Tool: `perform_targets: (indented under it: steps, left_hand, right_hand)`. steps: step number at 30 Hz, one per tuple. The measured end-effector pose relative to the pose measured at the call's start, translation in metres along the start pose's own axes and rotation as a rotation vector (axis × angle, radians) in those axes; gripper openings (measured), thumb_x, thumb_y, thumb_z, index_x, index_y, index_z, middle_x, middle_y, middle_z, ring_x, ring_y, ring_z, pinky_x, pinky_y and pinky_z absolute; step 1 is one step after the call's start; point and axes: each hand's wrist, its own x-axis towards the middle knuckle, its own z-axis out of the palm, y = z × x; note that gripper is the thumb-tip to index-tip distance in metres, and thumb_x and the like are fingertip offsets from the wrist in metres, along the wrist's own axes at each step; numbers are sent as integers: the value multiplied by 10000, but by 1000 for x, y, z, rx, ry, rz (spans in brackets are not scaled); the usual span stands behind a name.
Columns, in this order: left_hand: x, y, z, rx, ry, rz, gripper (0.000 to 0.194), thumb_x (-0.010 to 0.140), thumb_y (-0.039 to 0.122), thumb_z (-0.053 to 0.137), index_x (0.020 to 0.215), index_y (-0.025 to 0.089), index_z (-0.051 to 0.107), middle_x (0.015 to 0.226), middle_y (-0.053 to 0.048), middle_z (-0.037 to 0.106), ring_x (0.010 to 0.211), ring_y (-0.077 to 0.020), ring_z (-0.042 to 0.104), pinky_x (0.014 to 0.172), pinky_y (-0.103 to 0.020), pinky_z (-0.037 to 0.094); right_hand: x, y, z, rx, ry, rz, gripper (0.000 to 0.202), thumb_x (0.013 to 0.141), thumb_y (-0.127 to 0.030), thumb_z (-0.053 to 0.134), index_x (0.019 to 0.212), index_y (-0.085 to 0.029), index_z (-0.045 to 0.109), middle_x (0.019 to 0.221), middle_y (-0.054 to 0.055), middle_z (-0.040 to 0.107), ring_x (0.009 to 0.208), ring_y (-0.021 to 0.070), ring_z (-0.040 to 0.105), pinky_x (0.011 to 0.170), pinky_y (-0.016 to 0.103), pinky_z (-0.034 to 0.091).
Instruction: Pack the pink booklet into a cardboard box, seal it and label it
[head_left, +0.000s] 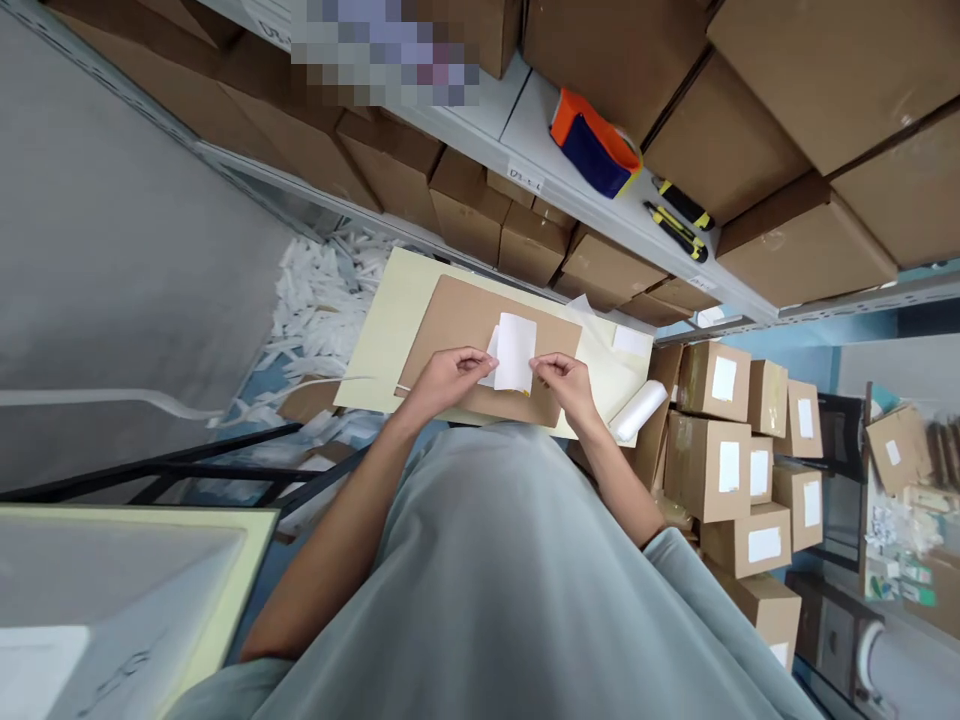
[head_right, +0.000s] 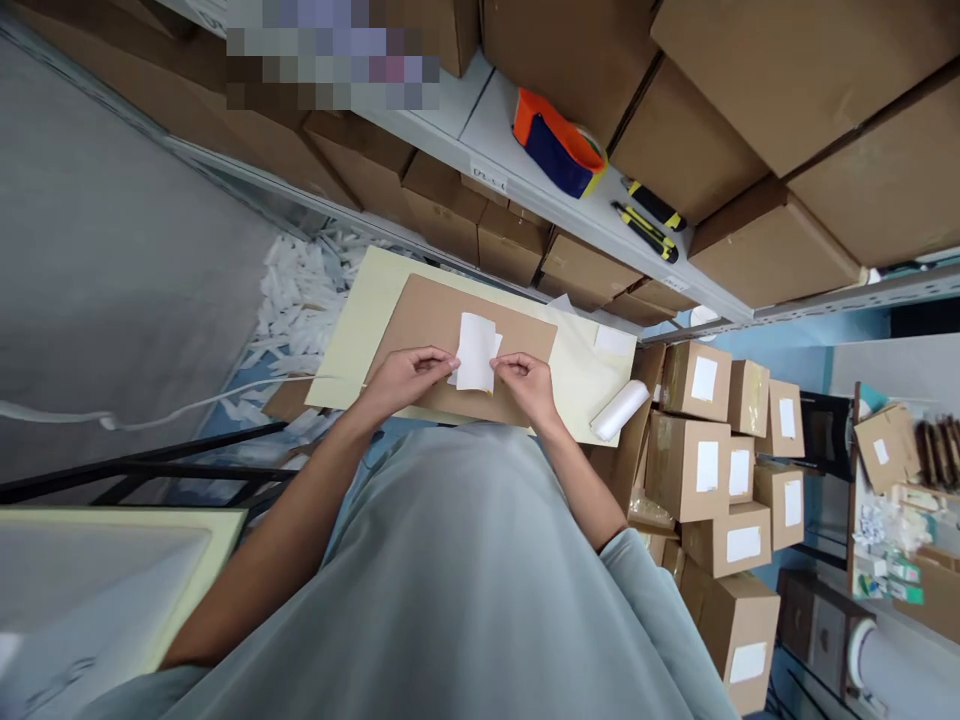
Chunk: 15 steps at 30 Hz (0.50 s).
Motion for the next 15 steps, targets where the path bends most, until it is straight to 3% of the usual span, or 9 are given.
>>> perform_targets:
  steps: [4,10,15]
  left_hand:
    - [4,-19,5,25,17,-38,566,686,749,873,832,211,776,821,-74,792,795,-238,726,767,-351,592]
    - [4,-32,3,-34,46,-55,343,752,528,854,833,207,764,818,-47,778,766,-195,696,758,-325,584]
    - [10,-42,1,115,86,52,198,814,403,826,805,213,770,868,-41,762,735,-171,644,727,-321,568]
  right_hand:
    - [6,20,5,92,8,52,399,699,-571,907,808,-209,780,705,-9,685,719,158,602,738,317,502]
    - [5,39,1,137,24,60,381,769,-561,896,864,-204,802,788,10,734,803,176,659,837,335,549]
    - [11,59,0,86,62,18,343,802,-541,883,868,-214,804,946,52,819,933,227,734,924,372,591]
